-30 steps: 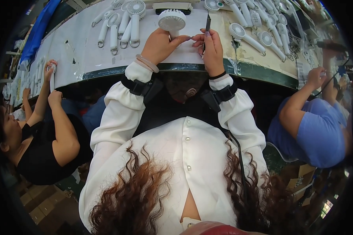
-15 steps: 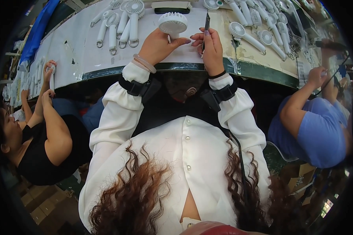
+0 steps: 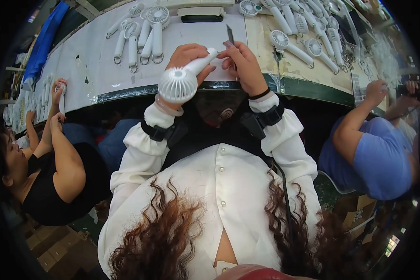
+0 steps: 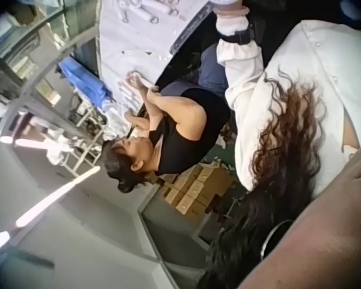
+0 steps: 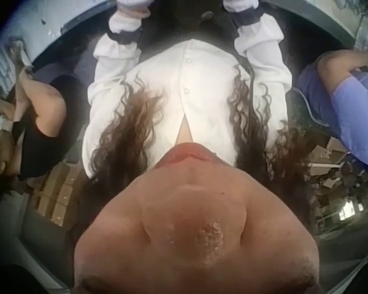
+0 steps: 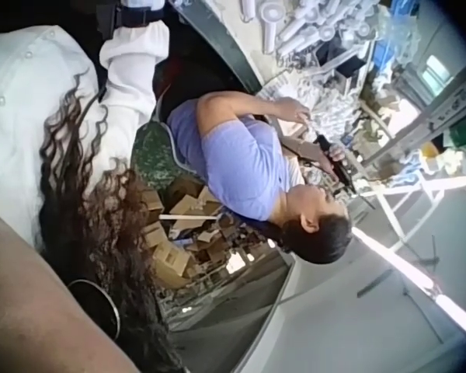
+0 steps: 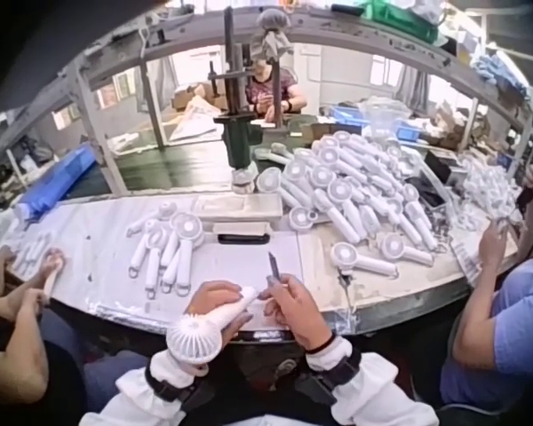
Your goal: Assembling components of small handheld electric fans on a production line.
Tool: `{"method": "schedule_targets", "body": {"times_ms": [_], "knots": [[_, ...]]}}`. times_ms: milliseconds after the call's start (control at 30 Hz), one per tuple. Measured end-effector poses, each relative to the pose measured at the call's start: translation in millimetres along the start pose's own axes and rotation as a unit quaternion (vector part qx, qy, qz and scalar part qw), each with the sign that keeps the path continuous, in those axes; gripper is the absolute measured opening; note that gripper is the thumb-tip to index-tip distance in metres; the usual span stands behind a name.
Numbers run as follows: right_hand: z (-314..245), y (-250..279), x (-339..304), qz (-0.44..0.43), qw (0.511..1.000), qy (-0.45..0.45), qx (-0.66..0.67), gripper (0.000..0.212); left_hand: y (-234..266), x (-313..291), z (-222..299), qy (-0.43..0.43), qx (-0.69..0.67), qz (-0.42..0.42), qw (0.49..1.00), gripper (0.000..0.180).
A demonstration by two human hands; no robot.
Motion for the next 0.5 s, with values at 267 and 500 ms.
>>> {"method": "schedule_targets", "body": {"times_ms": [267,500], "knots": [[4,-15,-6,-0.124,0.954,-0.108,0.250,0.024,-2,-14,13,-0.019,-0.086,-0.008,0.996,0.029],[3,-18,-6,-0.086,0.941,-0.129,0.299,0.024,-9,-39,-1,0.064,-0.144,-0.072,0.985,0.042]]}}
Point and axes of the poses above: each hand's wrist, its own x-axis towards the middle knuckle, its own y-axis out of the back of the hand, z = x × y, the point moved 4 cm from there along x, towards the middle knuckle, and after that the axes turned 3 degrees about -y, right-handed, at the moved point
